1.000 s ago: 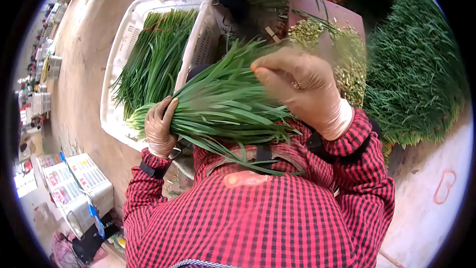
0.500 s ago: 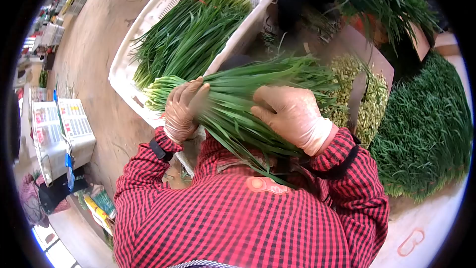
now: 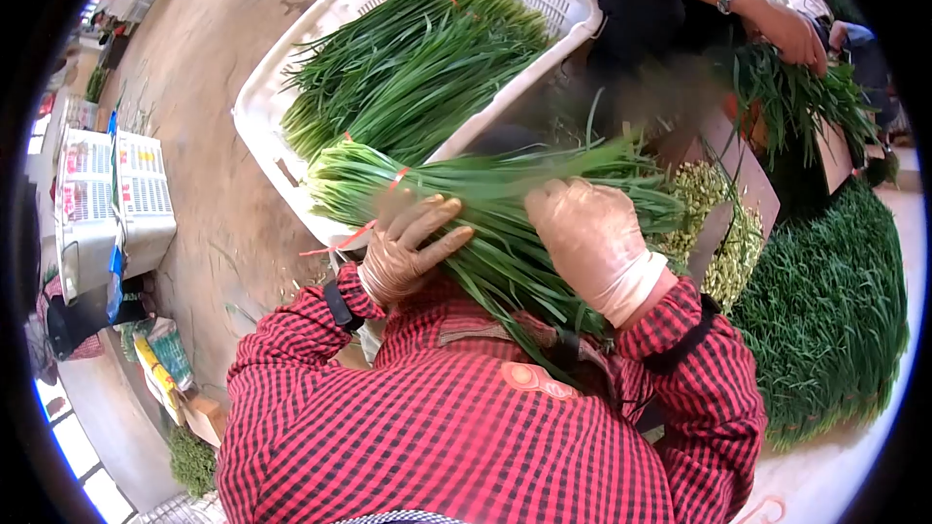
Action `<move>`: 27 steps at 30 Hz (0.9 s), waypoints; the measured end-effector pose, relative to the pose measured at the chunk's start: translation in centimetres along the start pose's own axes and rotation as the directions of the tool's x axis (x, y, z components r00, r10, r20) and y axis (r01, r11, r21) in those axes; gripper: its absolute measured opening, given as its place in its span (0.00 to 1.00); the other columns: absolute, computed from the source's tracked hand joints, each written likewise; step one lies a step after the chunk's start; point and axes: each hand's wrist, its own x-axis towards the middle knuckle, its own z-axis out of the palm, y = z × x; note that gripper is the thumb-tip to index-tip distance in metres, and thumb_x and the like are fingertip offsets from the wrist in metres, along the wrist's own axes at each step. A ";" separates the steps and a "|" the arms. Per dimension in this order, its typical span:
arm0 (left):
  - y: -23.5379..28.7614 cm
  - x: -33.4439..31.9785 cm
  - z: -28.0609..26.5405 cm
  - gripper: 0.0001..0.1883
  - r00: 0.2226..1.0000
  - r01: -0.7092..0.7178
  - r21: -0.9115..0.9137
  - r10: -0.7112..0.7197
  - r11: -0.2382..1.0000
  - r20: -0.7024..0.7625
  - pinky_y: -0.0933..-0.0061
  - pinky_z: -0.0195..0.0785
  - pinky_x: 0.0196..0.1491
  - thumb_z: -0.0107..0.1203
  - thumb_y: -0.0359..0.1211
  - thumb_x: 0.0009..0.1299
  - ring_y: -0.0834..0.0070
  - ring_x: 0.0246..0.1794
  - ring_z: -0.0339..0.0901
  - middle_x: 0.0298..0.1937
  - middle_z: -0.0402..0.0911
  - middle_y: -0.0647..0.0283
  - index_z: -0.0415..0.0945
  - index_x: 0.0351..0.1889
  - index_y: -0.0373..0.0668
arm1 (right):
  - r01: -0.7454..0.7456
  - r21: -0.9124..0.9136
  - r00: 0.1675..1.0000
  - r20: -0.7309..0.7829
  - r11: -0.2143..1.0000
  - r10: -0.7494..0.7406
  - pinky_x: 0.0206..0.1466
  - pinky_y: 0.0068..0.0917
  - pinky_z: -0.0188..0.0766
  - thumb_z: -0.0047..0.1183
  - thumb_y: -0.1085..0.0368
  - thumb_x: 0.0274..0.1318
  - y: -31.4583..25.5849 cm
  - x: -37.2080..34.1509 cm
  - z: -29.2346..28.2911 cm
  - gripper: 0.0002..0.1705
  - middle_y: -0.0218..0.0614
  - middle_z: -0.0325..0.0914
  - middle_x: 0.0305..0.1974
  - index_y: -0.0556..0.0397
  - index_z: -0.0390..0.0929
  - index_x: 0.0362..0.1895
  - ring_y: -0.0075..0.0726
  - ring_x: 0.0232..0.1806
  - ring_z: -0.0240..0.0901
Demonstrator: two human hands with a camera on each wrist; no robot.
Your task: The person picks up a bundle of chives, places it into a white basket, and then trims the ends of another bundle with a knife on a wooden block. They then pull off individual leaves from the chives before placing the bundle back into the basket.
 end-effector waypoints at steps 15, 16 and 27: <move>-0.1 2.5 -3.2 0.36 0.992 -0.052 -0.349 0.088 0.936 0.089 0.52 0.66 0.68 0.63 0.29 0.51 0.60 0.66 0.76 0.66 0.78 0.59 0.79 0.64 0.47 | -0.351 -0.365 0.878 0.191 0.862 0.438 0.49 0.44 0.78 0.61 0.65 0.58 11.9 -2.6 -3.7 0.10 0.41 0.80 0.42 0.53 0.77 0.41 0.50 0.48 0.80; -0.4 2.5 -3.5 0.34 0.997 -0.030 -0.444 0.055 0.896 0.045 0.53 0.68 0.67 0.62 0.28 0.52 0.58 0.65 0.77 0.66 0.77 0.56 0.79 0.63 0.46 | -0.362 -0.343 0.877 0.189 0.867 0.441 0.51 0.44 0.78 0.62 0.63 0.58 10.9 -2.9 -5.0 0.12 0.43 0.81 0.43 0.54 0.77 0.43 0.51 0.49 0.80; -11.3 2.8 -6.1 0.23 0.902 0.427 -0.488 -0.398 0.762 0.167 0.62 0.77 0.54 0.56 0.22 0.63 0.61 0.48 0.84 0.49 0.87 0.59 0.84 0.56 0.48 | 0.020 0.286 0.997 0.067 0.958 -0.040 0.72 0.49 0.63 0.69 0.50 0.50 -2.1 1.0 3.1 0.51 0.50 0.68 0.69 0.53 0.61 0.75 0.56 0.69 0.66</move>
